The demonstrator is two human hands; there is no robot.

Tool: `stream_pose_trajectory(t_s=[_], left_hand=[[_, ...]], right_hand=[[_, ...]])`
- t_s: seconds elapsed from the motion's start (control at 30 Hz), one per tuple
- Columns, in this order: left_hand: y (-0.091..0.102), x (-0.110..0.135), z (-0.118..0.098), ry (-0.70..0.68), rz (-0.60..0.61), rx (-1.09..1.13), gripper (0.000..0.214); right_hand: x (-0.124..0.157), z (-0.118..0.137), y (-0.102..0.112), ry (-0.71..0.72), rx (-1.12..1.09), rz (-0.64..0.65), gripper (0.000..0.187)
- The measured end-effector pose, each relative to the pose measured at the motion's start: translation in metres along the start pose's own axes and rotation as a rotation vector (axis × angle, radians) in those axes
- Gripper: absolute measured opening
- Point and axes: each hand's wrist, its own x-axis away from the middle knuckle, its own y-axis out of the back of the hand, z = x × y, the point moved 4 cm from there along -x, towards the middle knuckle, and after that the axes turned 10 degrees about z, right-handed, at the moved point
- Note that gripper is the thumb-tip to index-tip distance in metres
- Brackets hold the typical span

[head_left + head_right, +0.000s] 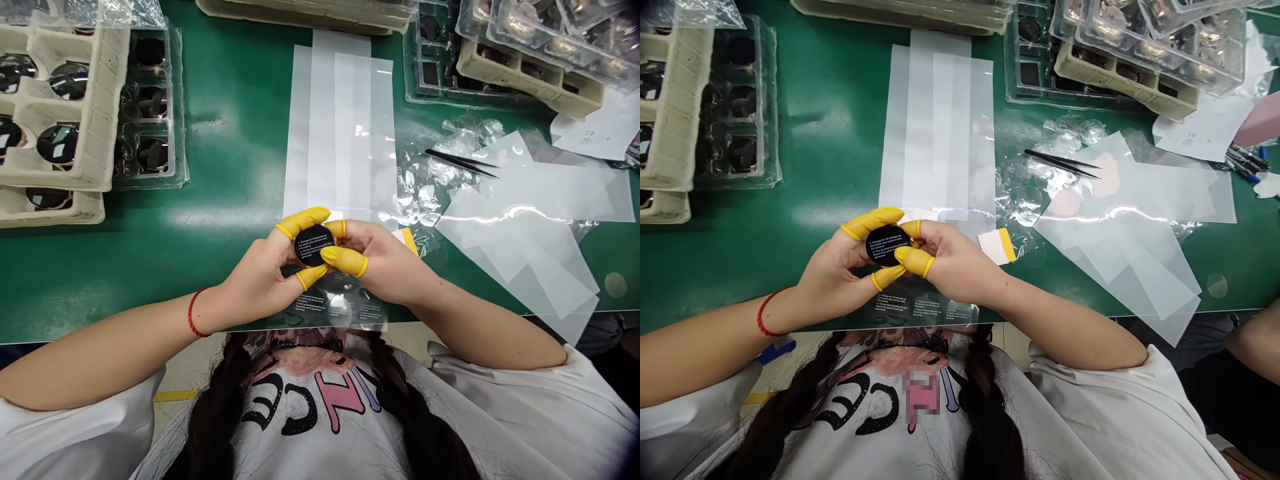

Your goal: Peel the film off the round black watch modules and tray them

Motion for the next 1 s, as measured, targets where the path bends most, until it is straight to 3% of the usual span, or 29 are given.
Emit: stream_pose_trajectory(t_s=[0.17,0.33,0.5,0.67,0.83,1.0], left_hand=[[-0.0003,-0.0033,-0.0077,0.005,0.023,0.093,0.056],[0.0014,-0.0027,-0.0083,0.006,0.004,0.082,0.057],[0.0013,-0.0015,-0.0029,-0.009,-0.038,0.011,0.059],[-0.0005,-0.0035,-0.0035,0.01,-0.001,0.059,0.058],[0.0004,-0.0046,-0.0078,-0.005,0.017,0.039,0.057],[0.0026,-0.0045,-0.0017,-0.038,-0.011,-0.041,0.058]], right_hand=[[0.0028,0.0075,0.0025,0.046,0.002,0.075,0.008],[0.0028,0.0056,0.0044,0.054,0.019,0.091,0.013],[-0.0005,0.0017,0.0015,0.042,-0.007,0.006,0.022],[-0.0011,0.0034,0.0024,0.054,-0.015,0.075,0.012],[0.0005,0.0046,0.0075,0.052,0.009,0.111,0.016],[-0.0016,0.001,0.0044,0.033,0.044,0.037,0.024]])
